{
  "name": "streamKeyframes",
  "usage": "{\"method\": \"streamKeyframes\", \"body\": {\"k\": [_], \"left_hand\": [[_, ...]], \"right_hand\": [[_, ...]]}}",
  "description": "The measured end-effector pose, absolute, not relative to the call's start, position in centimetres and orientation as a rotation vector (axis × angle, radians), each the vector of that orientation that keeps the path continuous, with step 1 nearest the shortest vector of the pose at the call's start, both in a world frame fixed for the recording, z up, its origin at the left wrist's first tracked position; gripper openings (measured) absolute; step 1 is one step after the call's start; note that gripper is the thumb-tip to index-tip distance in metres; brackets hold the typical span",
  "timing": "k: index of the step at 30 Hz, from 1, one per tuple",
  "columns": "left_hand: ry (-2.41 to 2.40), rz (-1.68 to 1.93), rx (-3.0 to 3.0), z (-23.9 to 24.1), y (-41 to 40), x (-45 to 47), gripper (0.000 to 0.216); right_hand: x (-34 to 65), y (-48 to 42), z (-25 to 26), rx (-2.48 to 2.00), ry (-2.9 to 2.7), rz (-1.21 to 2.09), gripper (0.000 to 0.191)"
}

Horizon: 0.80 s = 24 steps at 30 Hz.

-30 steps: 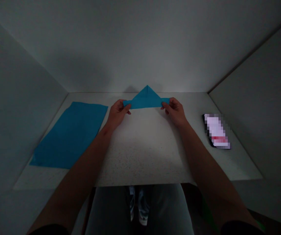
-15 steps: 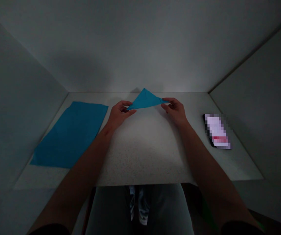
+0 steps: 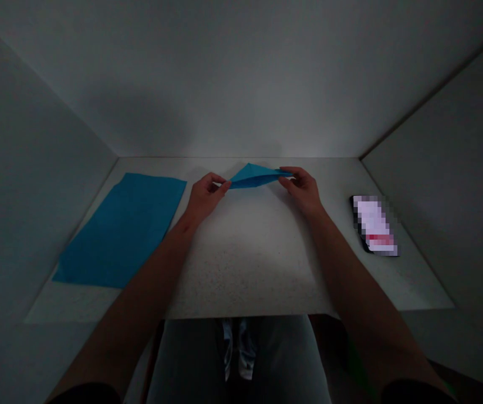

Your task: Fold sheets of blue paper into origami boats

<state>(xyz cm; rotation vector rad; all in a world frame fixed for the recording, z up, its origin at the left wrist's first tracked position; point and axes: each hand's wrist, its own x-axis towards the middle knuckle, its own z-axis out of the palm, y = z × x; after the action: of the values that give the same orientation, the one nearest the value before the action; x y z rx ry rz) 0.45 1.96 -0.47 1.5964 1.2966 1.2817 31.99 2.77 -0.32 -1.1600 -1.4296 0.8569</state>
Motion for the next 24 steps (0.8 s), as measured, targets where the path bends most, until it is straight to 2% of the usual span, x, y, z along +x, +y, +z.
{"method": "streamKeyframes", "body": {"k": [11, 17, 22, 24], "left_hand": [[1.246, 1.085, 1.906, 0.5, 0.8, 1.0, 0.036], [1.005, 0.901, 2.052, 1.1, 0.4, 1.4, 0.035], [1.090, 0.906, 2.126, 1.2, 0.7, 0.5, 0.056], [1.133, 0.950, 2.150, 1.2, 0.9, 0.2, 0.051]], "right_hand": [[30.6, 1.6, 0.4, -1.123, -1.662, 0.692, 0.040], [29.2, 0.7, 0.9, -0.944, -2.016, 0.566, 0.030], [29.7, 1.2, 0.0, -0.918, -2.302, 0.428, 0.030], [29.9, 1.5, -0.3, -0.970, -2.313, 0.418, 0.030]]}}
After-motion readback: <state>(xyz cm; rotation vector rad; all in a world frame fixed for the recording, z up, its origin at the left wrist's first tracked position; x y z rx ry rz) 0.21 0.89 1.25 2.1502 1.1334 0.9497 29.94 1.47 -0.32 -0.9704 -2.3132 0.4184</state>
